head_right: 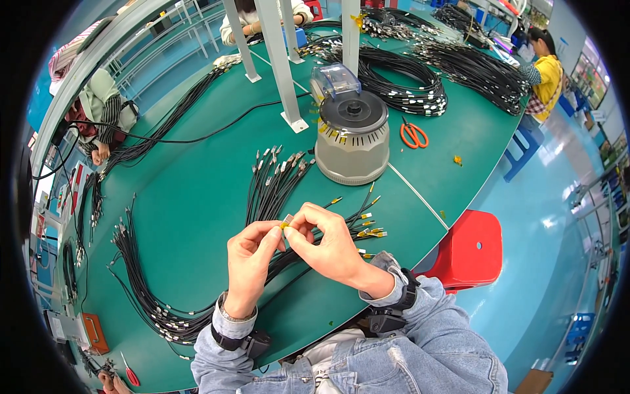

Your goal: Assembling wire harnesses by attaching small components to the ends of wires at a factory workbench.

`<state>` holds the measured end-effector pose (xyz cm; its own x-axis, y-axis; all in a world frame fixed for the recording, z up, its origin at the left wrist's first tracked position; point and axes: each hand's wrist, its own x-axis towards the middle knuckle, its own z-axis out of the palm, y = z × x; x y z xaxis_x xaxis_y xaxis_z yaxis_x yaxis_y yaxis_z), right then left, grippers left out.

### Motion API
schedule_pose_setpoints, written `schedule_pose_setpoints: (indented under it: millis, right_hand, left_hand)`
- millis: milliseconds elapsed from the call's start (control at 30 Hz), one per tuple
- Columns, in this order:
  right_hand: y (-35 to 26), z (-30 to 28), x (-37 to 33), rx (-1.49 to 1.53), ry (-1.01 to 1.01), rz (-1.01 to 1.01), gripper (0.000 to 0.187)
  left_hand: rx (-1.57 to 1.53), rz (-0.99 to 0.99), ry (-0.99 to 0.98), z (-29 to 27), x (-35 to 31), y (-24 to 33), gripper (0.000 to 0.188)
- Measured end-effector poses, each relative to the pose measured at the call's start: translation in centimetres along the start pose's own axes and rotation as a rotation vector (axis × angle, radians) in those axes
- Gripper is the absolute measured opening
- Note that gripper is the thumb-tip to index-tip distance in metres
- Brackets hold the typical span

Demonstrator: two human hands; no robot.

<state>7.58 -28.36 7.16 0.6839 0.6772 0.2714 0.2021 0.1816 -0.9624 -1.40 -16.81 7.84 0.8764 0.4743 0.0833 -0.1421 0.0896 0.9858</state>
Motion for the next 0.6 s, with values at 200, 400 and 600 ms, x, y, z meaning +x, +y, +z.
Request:
schedule_pose_setpoints:
  millis: [200,400,600]
  right_hand:
    - [-0.11,-0.05,-0.03,-0.012,0.003,-0.011,0.008]
    - [-0.27,0.02,-0.07,-0.047,0.001,-0.057,0.009]
    - [-0.79,-0.51,-0.66,0.026,-0.071,0.116,0.011]
  left_hand:
    - [-0.006,-0.048,-0.008,0.13,-0.10,0.45,0.013]
    - [-0.031,-0.070,0.060,0.10,-0.01,0.32,0.012]
    - [-0.045,-0.076,0.079,0.35,-0.09,0.55,0.012]
